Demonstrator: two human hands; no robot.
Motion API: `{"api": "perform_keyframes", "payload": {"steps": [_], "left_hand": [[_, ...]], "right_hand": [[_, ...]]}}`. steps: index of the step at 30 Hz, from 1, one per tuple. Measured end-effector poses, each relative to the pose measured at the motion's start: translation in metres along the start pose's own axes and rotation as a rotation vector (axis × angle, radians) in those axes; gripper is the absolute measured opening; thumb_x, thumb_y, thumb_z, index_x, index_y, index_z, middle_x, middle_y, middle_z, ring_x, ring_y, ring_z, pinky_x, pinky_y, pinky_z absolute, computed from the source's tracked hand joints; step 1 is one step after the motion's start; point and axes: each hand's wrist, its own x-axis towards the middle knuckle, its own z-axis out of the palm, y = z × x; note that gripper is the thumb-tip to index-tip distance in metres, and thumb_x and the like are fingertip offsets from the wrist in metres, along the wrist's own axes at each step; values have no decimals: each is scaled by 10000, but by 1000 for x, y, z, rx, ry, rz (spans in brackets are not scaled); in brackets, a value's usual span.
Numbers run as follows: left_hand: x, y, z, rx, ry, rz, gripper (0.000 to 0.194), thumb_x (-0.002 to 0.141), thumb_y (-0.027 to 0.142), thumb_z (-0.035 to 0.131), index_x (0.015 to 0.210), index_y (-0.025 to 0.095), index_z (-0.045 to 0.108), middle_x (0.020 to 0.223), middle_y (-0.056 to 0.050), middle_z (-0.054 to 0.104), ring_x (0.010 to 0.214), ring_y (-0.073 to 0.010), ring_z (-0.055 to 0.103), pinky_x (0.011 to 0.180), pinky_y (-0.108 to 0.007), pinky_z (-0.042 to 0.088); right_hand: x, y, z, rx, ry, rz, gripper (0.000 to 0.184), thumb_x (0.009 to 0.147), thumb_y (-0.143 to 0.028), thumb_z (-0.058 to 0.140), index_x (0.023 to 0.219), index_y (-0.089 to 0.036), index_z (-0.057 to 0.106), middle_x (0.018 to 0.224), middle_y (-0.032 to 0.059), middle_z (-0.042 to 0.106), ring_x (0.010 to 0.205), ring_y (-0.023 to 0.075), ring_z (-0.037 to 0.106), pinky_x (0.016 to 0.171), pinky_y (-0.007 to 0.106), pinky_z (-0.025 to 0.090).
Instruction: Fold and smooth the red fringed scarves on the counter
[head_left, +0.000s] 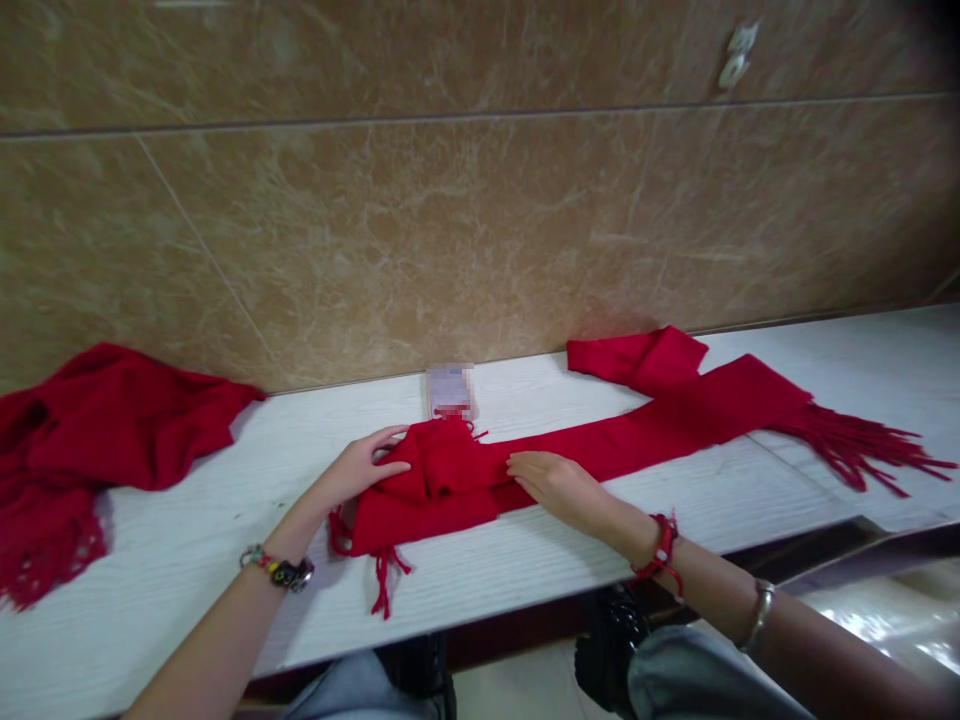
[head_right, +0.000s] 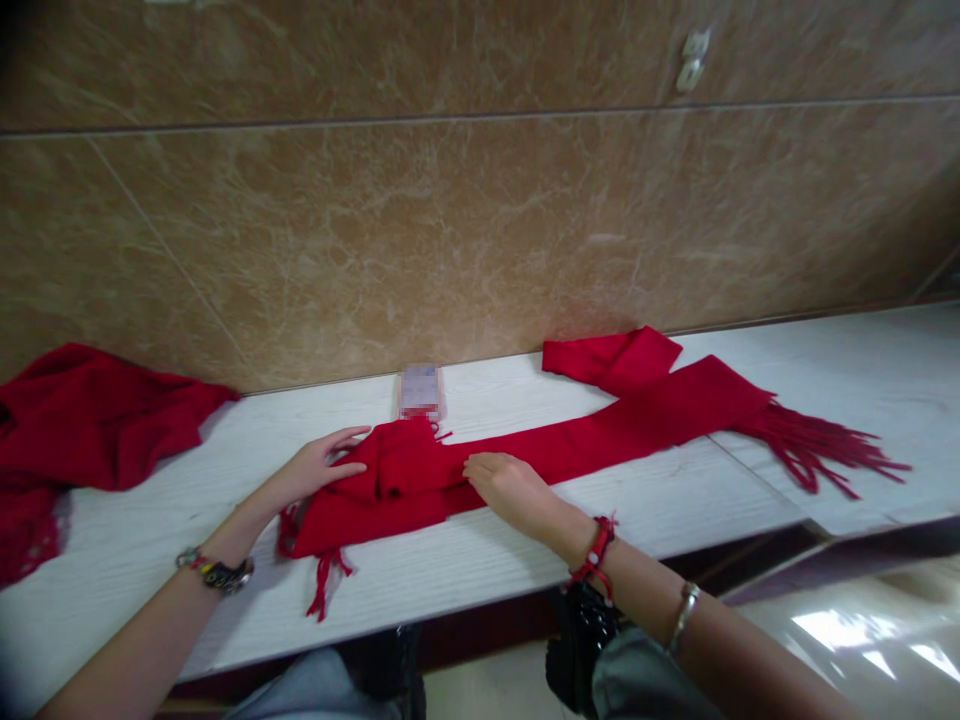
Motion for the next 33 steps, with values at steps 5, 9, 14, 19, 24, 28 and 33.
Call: {"api": "perform_keyframes", "payload": {"steps": [5, 9, 14, 19, 24, 28, 33], "left_hand": [[-2, 5, -5, -306, 106, -133, 618, 664, 499, 585, 1145, 118, 512, 856, -76, 671, 769, -206, 626, 720, -336, 485], [-3, -1, -6, -468, 47, -180, 679, 662, 486, 593, 1216, 122, 446, 956, -110, 668, 837, -215, 626, 761, -346, 473], [-1, -4, 0, -133, -89, -56, 633, 702, 461, 548, 1217, 103, 462, 1098, -140, 615, 992, -245, 574, 884, -394, 411], [-4, 7, -4, 470, -83, 33, 411, 871, 338, 280, 1245, 278, 439, 1268, -36, 499, 1155, -223, 454, 1016, -544, 107], [-15, 12, -17, 777, -114, -18, 449, 878, 252, 224, 1307, 250, 356, 1201, -76, 559, 1098, -213, 504, 1004, -541, 116], [-34, 7, -36, 878, -120, -59, 476, 859, 206, 221, 1322, 222, 334, 1137, -92, 601, 1070, -221, 522, 992, -553, 120], [-54, -2, -51, 900, -119, -77, 457, 850, 213, 246, 1281, 233, 398, 1176, -90, 575, 1089, -235, 505, 988, -560, 128]], "right_hand": [[-1, -3, -5, 92, 62, 142, 227, 841, -128, 408, 930, -142, 617, 954, 90, 651, 889, 182, 602, 820, 326, 493], [-2, -3, -3, 97, 37, 88, 225, 827, -119, 410, 922, -142, 612, 962, 86, 639, 934, 187, 576, 857, 336, 469], [-3, -2, 0, 79, 49, 61, 235, 817, -113, 407, 926, -132, 614, 958, 86, 635, 924, 189, 573, 861, 337, 469], [-2, -3, -3, 73, 39, 53, 253, 811, -107, 395, 928, -149, 614, 950, 78, 636, 924, 191, 574, 858, 348, 474], [-4, -1, -2, 103, 26, 89, 243, 812, -119, 398, 936, -159, 604, 983, 79, 625, 947, 191, 566, 864, 356, 470], [-5, 0, -1, 103, 12, 94, 230, 814, -120, 399, 922, -160, 599, 977, 85, 622, 939, 192, 566, 853, 356, 471], [-4, -1, -2, 91, 0, 103, 222, 804, -99, 399, 871, -158, 603, 950, 91, 624, 915, 197, 574, 836, 363, 476]]}}
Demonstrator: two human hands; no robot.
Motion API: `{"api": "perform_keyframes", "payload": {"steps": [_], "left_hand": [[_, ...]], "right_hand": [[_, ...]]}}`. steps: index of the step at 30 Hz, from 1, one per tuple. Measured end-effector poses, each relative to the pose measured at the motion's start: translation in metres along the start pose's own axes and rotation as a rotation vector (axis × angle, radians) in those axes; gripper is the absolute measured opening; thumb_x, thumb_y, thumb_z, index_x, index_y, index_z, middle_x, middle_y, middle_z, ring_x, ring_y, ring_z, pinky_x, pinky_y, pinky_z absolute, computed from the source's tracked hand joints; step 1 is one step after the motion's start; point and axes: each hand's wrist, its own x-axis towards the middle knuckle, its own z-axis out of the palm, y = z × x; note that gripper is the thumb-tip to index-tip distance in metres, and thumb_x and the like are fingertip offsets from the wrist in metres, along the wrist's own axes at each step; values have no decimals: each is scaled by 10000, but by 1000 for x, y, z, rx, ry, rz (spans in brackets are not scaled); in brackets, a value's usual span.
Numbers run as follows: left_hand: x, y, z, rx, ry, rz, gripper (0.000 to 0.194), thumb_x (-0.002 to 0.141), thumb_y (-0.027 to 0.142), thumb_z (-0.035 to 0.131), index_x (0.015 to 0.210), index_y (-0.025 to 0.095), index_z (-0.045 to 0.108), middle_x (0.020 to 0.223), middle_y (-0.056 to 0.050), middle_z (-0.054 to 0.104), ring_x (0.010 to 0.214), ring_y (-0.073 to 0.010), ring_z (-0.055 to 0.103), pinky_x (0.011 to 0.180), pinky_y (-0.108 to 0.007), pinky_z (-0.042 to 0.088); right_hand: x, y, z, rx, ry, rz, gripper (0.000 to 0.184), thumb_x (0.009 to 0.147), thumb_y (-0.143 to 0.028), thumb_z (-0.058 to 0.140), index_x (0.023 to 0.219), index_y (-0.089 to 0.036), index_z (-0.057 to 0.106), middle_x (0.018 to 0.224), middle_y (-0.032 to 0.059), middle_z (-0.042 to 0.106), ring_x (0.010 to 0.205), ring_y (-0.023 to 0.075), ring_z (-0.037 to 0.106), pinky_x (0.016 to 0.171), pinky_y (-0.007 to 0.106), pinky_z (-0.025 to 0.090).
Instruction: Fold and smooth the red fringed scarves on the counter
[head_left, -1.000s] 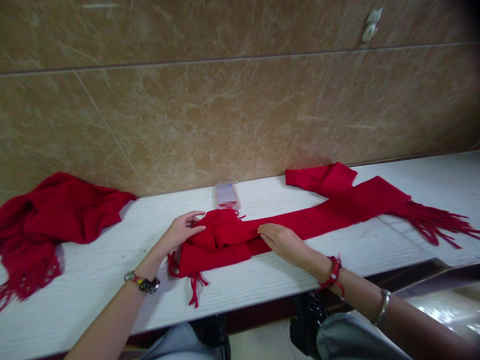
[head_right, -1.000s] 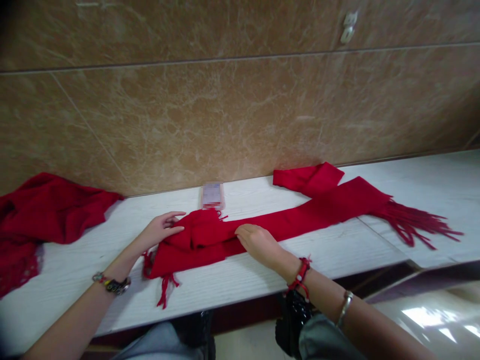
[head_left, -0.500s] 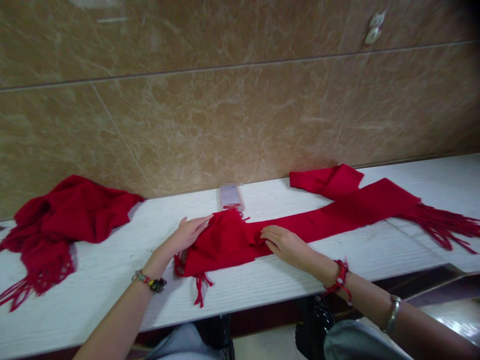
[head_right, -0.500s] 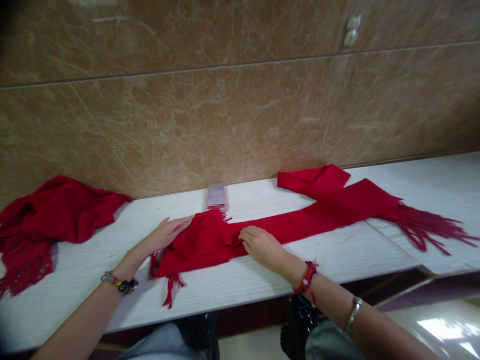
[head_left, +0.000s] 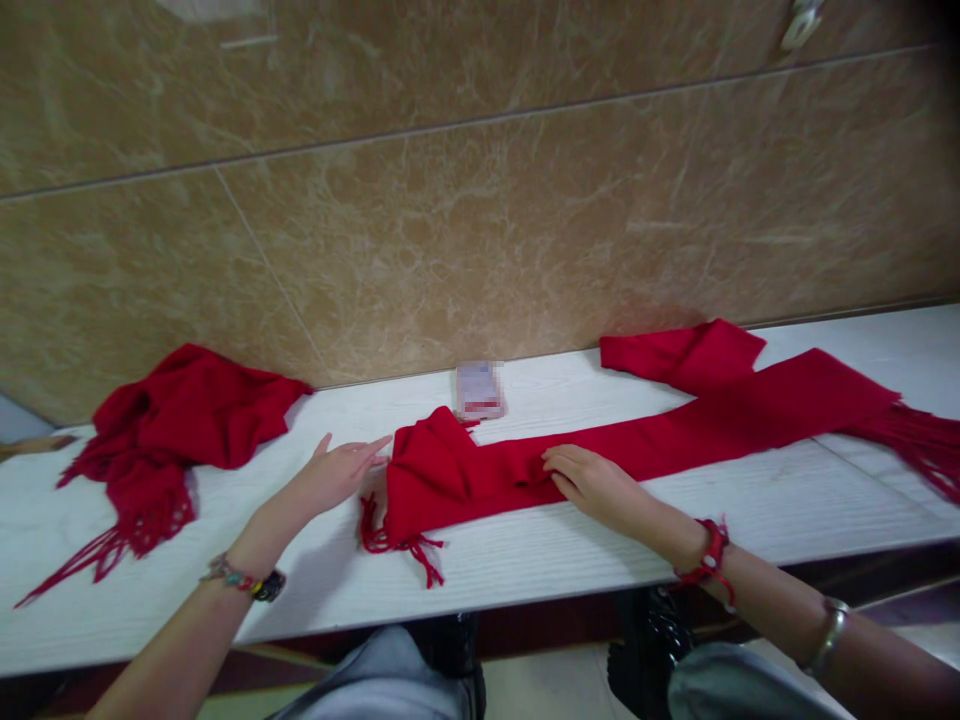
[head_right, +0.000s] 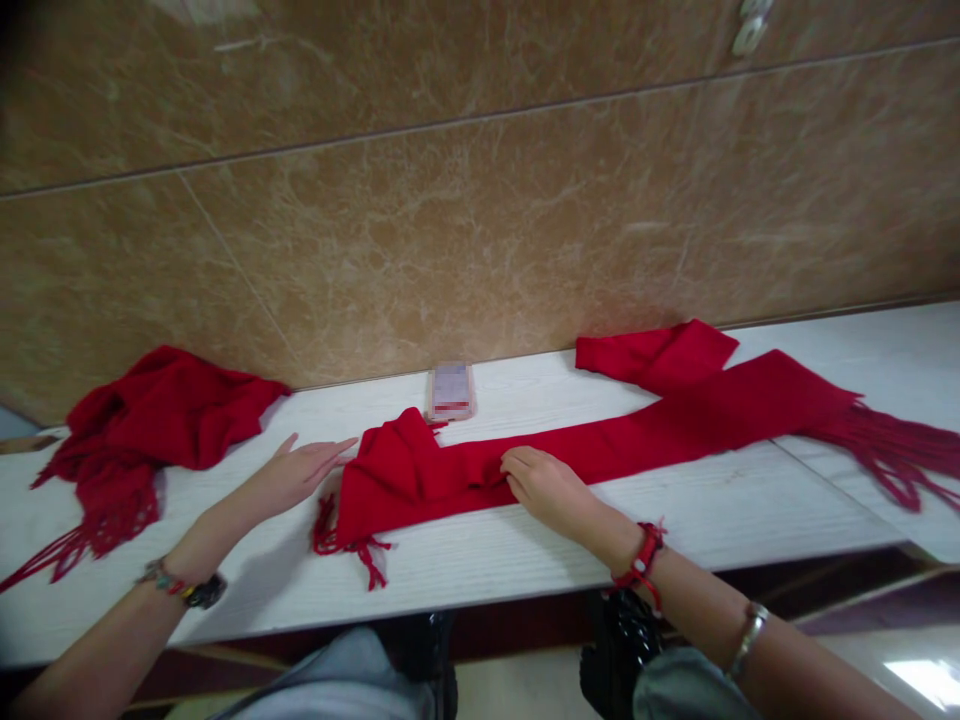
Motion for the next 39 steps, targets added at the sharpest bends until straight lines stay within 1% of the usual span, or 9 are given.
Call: {"api": "perform_keyframes", "payload": {"steps": [5, 10, 15, 20, 25, 28, 30, 34, 39], "left_hand": [[24, 4, 8, -271, 185, -80, 472, 815, 340, 373, 1252, 165, 413, 997, -87, 659, 942, -220, 585, 880, -372, 377], [51, 7, 17, -474, 59, -177, 606, 682, 253, 513, 1256, 112, 380, 777, -39, 688, 725, -193, 629, 672, -272, 461], [39, -14, 15, -205, 54, -279, 575, 694, 211, 491, 1251, 118, 389, 805, -78, 684, 808, -245, 625, 679, -304, 439], [-2, -78, 2, 270, 26, -390, 482, 748, 113, 359, 1226, 101, 423, 905, -177, 652, 879, -294, 601, 703, -390, 435], [-31, -119, -11, 378, 92, -369, 503, 803, 53, 177, 1226, 69, 448, 973, -201, 607, 919, -320, 564, 734, -451, 419], [-18, -105, -5, 303, 197, -366, 483, 817, 103, 213, 1245, 90, 435, 1103, -218, 538, 991, -335, 521, 774, -484, 409], [-1, -82, 1, 155, 193, -226, 467, 819, 179, 285, 1262, 104, 415, 1222, -203, 469, 1093, -323, 460, 848, -473, 392], [31, -25, 3, -130, -26, 199, 514, 809, 342, 399, 1295, 177, 369, 1366, -89, 363, 1257, -220, 300, 1019, -347, 262], [52, 20, -8, -246, -177, 323, 515, 736, 326, 505, 1227, 182, 446, 1213, -67, 528, 1072, -194, 495, 922, -278, 359]], "right_hand": [[0, 0, 1, 23, 18, -11, 228, 800, -95, 396, 868, -168, 601, 941, 80, 628, 912, 187, 578, 835, 350, 477], [0, 1, 2, 30, 47, -12, 232, 792, -96, 404, 884, -171, 603, 940, 80, 637, 899, 187, 589, 819, 353, 491], [0, 3, 5, -6, 66, -43, 234, 792, -99, 402, 890, -168, 603, 947, 89, 639, 888, 196, 596, 811, 358, 501], [0, 3, 5, -70, 60, -75, 220, 784, -91, 403, 864, -143, 602, 913, 112, 642, 851, 211, 604, 786, 363, 511], [0, 2, 6, -93, 68, -89, 225, 787, -88, 395, 862, -141, 601, 911, 113, 640, 840, 211, 602, 781, 362, 510], [0, 3, 5, -93, 65, -98, 228, 794, -88, 392, 872, -132, 602, 921, 118, 637, 852, 210, 598, 791, 357, 504], [0, 3, 4, -84, 55, -97, 230, 800, -87, 389, 872, -141, 601, 926, 109, 636, 855, 202, 594, 795, 352, 500], [0, 3, 1, -53, 64, -71, 224, 796, -78, 400, 878, -148, 597, 907, 92, 639, 842, 190, 591, 789, 342, 495], [0, 2, -2, -15, 113, -19, 207, 792, -77, 418, 884, -151, 589, 880, 78, 642, 823, 181, 588, 761, 321, 494]]}}
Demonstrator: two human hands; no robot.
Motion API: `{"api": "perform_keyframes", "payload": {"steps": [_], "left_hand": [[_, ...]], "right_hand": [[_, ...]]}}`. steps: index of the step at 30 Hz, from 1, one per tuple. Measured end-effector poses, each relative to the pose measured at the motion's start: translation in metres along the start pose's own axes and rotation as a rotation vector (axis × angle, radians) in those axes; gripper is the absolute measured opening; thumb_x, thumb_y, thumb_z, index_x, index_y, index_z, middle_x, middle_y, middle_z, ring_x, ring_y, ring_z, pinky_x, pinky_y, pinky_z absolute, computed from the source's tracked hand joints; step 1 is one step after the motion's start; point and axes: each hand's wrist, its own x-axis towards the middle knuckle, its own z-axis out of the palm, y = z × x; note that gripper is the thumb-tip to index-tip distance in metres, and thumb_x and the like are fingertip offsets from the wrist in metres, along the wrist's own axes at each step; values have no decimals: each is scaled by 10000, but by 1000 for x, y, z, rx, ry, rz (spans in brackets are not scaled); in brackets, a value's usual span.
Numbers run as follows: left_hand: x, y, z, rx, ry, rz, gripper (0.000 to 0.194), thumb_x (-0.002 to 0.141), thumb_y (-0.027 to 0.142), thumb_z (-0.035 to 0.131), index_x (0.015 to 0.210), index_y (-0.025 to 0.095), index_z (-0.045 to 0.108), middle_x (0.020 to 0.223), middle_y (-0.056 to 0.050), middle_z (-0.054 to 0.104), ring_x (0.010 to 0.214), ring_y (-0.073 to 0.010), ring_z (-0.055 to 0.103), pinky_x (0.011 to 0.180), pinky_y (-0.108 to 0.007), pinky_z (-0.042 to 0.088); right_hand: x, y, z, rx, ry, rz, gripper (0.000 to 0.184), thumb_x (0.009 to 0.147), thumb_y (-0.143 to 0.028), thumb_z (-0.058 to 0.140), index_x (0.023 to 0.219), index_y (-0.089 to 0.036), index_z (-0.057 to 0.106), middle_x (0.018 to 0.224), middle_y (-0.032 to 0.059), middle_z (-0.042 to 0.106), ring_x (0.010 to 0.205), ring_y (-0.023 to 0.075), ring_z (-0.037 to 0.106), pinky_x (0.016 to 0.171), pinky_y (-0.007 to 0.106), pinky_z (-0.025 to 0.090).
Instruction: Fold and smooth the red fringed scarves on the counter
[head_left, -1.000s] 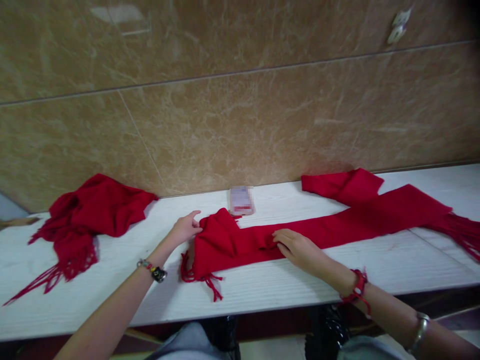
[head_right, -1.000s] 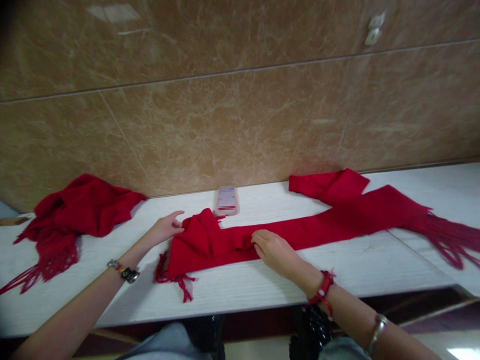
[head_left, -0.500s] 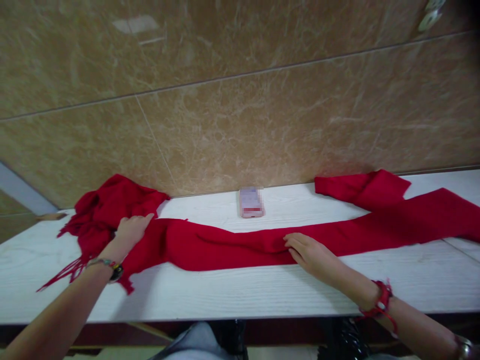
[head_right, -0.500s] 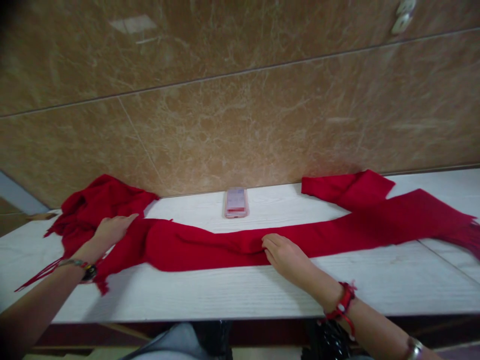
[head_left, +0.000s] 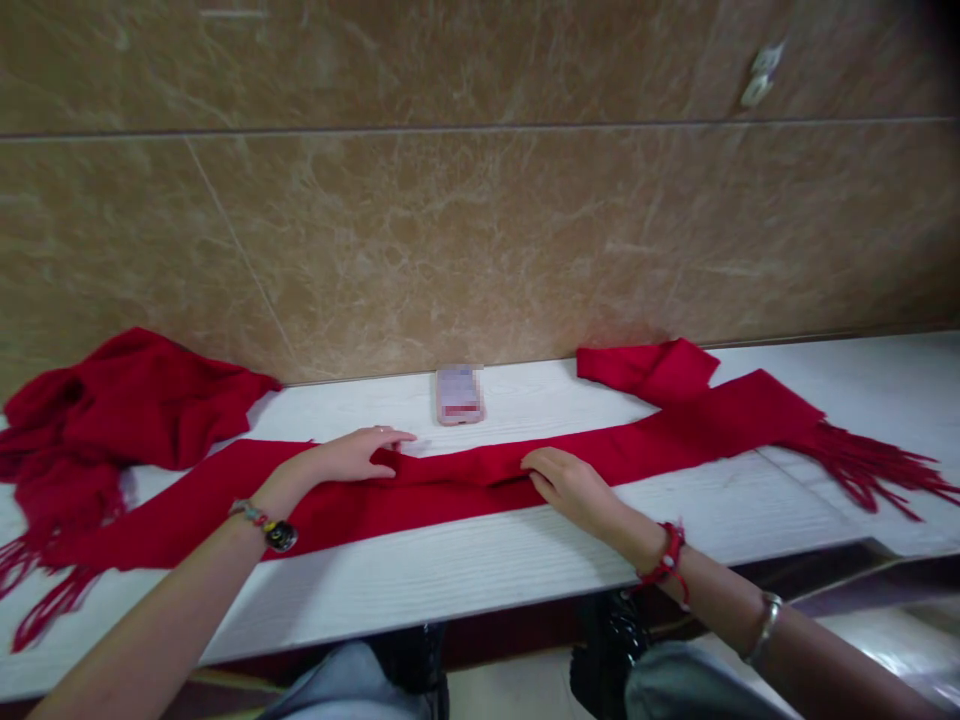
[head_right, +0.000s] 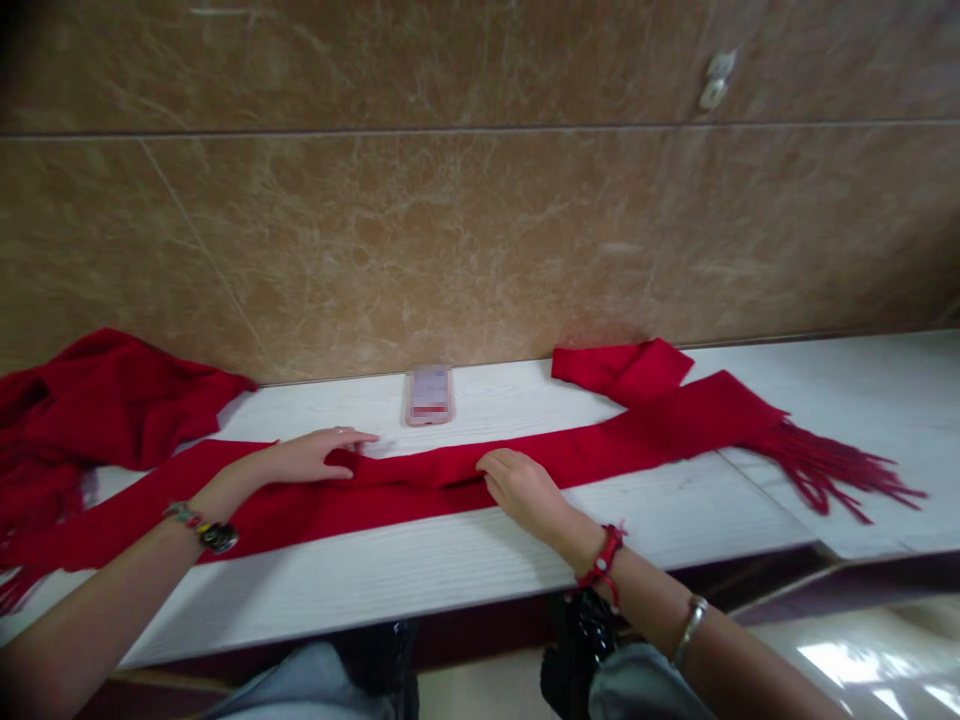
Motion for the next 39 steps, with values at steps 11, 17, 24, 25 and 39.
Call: {"api": "perform_keyframes", "payload": {"steps": [11, 17, 24, 25, 39], "left_hand": [[-33, 16, -29, 155, 159, 131, 181, 781, 260, 402, 787, 179, 564, 814, -30, 585, 745, -142, 533, 714, -229, 402], [-55, 40, 10, 162, 4, 142, 225, 763, 111, 362, 811, 196, 565, 836, -38, 589, 754, -144, 562, 698, -219, 417], [-54, 44, 14, 205, 8, 111, 221, 778, 145, 371, 839, 196, 577, 845, -39, 607, 788, -158, 567, 732, -237, 414], [-54, 43, 9, 194, 12, 108, 217, 771, 146, 377, 837, 195, 577, 843, -34, 609, 784, -156, 565, 730, -232, 411], [-56, 42, 20, 62, -72, 38, 153, 687, 112, 387, 739, 182, 514, 742, -4, 581, 669, -133, 516, 611, -208, 367]], "right_hand": [[0, 0, -11, 31, 93, -11, 169, 849, -156, 442, 909, -157, 600, 859, 71, 652, 771, 151, 598, 703, 263, 486], [-15, -7, -26, -104, -62, -216, 209, 870, -140, 400, 874, -149, 608, 820, 72, 645, 781, 153, 591, 716, 278, 480], [-33, 11, -39, -296, -100, -137, 196, 823, -95, 450, 917, -126, 618, 917, 98, 642, 844, 191, 583, 753, 320, 482], [-35, 15, -40, -317, -111, -115, 198, 819, -84, 448, 902, -125, 624, 898, 95, 645, 826, 190, 585, 742, 317, 484], [-49, 20, -54, -316, -145, -106, 211, 827, -63, 424, 828, -127, 625, 813, 83, 630, 764, 166, 573, 692, 284, 485]]}}
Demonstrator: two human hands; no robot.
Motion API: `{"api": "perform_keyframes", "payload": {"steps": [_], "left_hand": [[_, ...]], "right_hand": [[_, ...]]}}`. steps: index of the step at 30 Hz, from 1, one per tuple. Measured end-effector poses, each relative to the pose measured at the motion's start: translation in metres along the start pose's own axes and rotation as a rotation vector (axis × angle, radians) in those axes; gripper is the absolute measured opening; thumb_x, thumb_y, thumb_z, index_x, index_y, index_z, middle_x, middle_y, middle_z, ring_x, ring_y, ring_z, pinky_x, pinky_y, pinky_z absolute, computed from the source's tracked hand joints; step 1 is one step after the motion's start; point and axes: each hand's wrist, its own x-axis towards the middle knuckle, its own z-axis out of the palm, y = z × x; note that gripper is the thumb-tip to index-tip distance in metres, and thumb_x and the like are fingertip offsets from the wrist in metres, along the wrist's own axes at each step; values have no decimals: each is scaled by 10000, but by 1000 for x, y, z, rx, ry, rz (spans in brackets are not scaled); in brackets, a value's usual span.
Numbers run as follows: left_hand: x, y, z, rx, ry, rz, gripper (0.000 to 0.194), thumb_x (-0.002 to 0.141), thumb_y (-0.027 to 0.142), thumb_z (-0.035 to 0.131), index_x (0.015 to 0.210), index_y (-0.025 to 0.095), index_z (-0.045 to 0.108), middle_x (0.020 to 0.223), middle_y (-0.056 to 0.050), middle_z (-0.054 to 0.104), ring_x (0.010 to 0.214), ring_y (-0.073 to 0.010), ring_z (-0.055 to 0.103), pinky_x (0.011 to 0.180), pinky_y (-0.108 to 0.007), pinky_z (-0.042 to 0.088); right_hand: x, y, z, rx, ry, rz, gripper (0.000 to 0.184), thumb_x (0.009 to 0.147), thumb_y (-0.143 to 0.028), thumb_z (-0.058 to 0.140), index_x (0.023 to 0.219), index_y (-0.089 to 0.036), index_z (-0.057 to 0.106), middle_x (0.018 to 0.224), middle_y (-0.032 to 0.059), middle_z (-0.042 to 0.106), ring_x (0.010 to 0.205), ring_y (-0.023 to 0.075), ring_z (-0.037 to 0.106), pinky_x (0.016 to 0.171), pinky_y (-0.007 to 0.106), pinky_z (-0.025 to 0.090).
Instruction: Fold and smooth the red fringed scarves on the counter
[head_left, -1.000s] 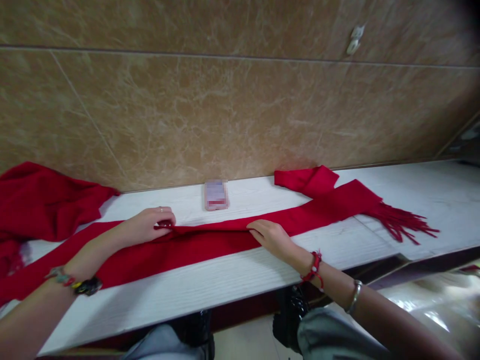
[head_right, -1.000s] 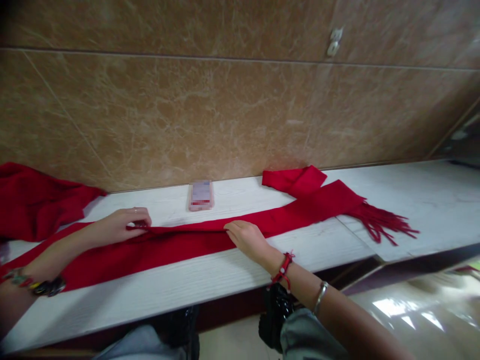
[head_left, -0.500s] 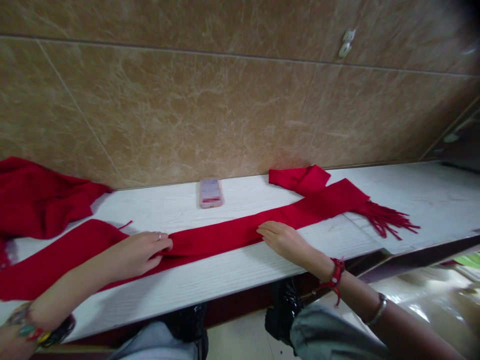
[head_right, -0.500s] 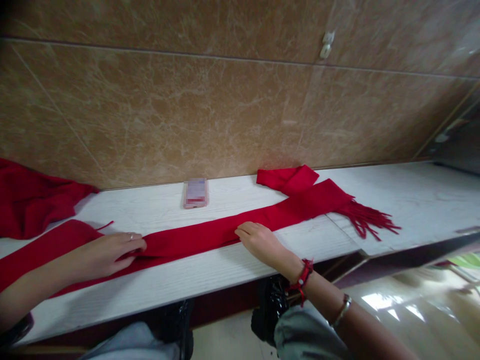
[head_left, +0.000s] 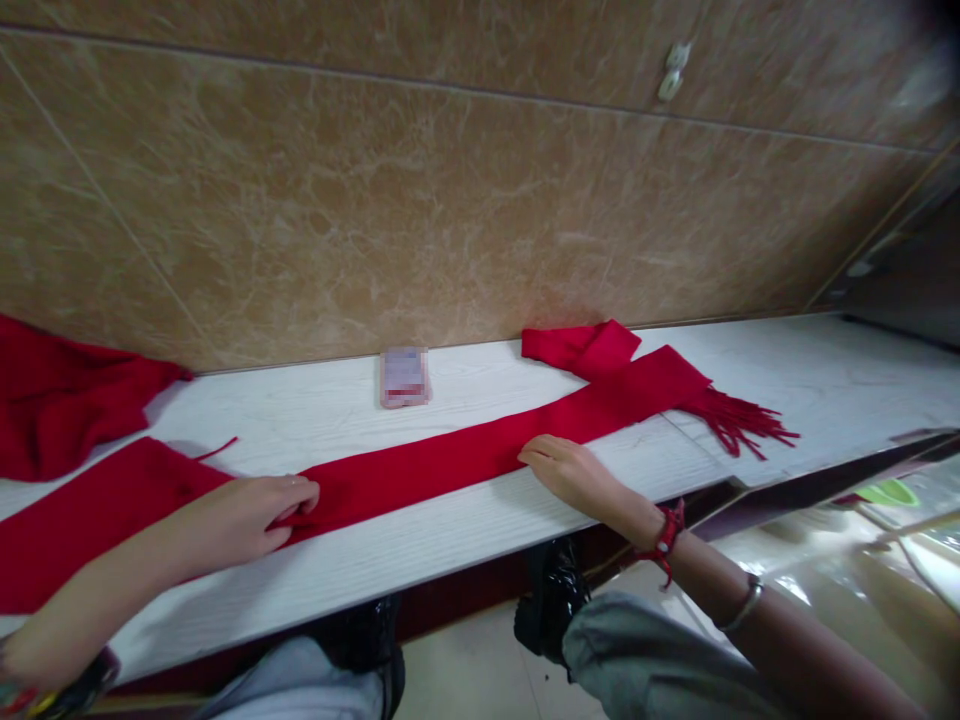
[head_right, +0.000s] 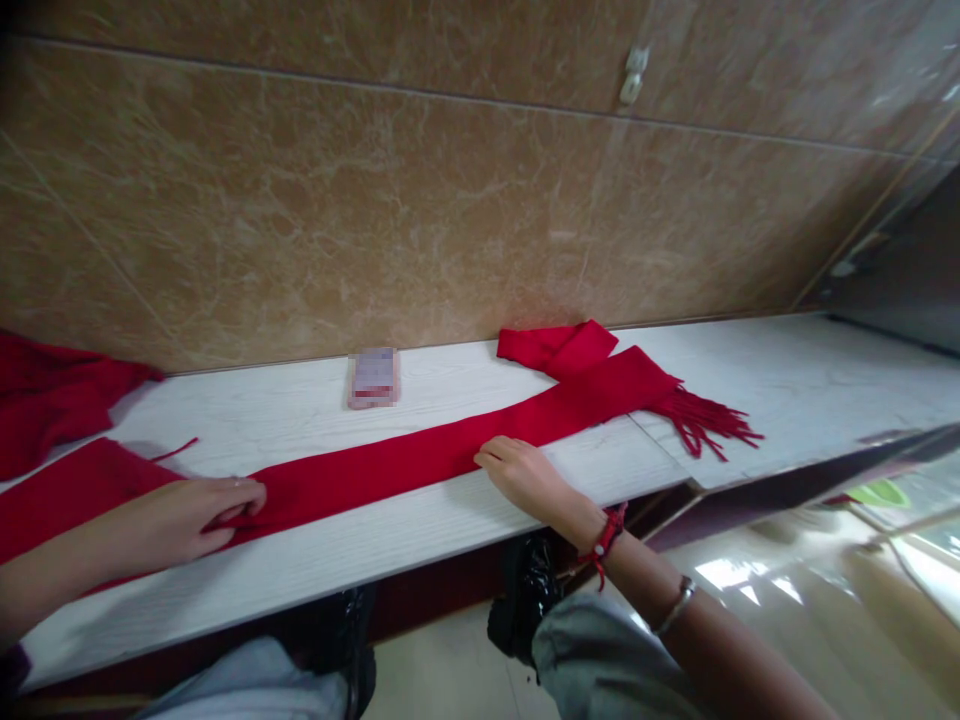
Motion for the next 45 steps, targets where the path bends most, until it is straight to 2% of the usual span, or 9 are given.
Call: {"api": "perform_keyframes", "payload": {"steps": [8, 15, 19, 27, 30, 34, 37, 40, 45], "left_hand": [[12, 14, -21, 23, 59, 79, 235, 827, 357, 404, 836, 197, 576, 849, -6, 593, 765, -144, 551, 723, -226, 425], [110, 82, 1, 63, 415, 157, 431, 882, 365, 316, 1191, 116, 484, 1320, -136, 399, 1196, -213, 385, 1006, -326, 285], [142, 102, 24, 70, 335, 133, 510, 882, 408, 300, 1315, 143, 346, 1405, -111, 295, 1291, -233, 246, 1038, -382, 223], [132, 93, 31, 39, 263, 20, 579, 864, 448, 262, 1359, 147, 259, 1433, -74, 207, 1319, -234, 157, 1052, -428, 159], [134, 95, 31, 37, 266, 5, 607, 851, 459, 276, 1361, 132, 249, 1433, -80, 203, 1321, -238, 149, 1056, -435, 138], [136, 96, 33, 41, 293, -11, 655, 829, 499, 290, 1362, 121, 243, 1431, -96, 211, 1322, -242, 140, 1060, -424, 128], [134, 97, 31, 40, 277, -30, 698, 813, 530, 300, 1360, 100, 240, 1431, -114, 205, 1323, -247, 132, 1059, -413, 136], [131, 98, 27, 41, 238, -34, 737, 799, 552, 313, 1364, 87, 224, 1435, -120, 182, 1325, -249, 114, 1060, -410, 139], [130, 99, 25, 28, 214, -33, 762, 793, 564, 308, 1367, 72, 211, 1437, -120, 156, 1326, -254, 104, 1063, -406, 135]], "right_hand": [[-3, 7, -2, 192, 20, 101, 256, 841, -229, 473, 1064, -152, 573, 1111, 112, 579, 1064, 208, 506, 905, 387, 428], [3, 16, 10, 128, -159, 301, 498, 893, -409, 324, 1321, -154, 340, 1374, 149, 331, 1289, 267, 227, 998, 527, 249], [-3, 26, 14, 39, -246, 257, 521, 900, -452, 260, 1336, -174, 313, 1380, 149, 320, 1283, 266, 242, 979, 528, 271], [-27, 68, 14, -144, -174, 346, 442, 905, -330, 326, 1279, -105, 389, 1323, 208, 385, 1270, 292, 265, 946, 532, 320], [-10, 51, 9, -79, -140, 372, 497, 901, -370, 315, 1310, -88, 342, 1368, 202, 314, 1289, 284, 216, 989, 509, 276], [21, 15, 7, 83, -188, 171, 504, 904, -391, 290, 1350, -158, 280, 1410, 132, 261, 1307, 247, 172, 1025, 481, 227], [27, 9, 11, 129, -249, 94, 479, 912, -382, 263, 1347, -181, 292, 1398, 118, 295, 1293, 226, 227, 1021, 472, 237], [13, 29, 14, 91, -280, 150, 474, 918, -377, 238, 1351, -189, 281, 1399, 114, 293, 1286, 217, 248, 1014, 476, 244], [-37, 96, 11, -174, -249, 382, 453, 916, -329, 247, 1320, -151, 348, 1369, 128, 348, 1268, 248, 283, 999, 500, 251]]}}
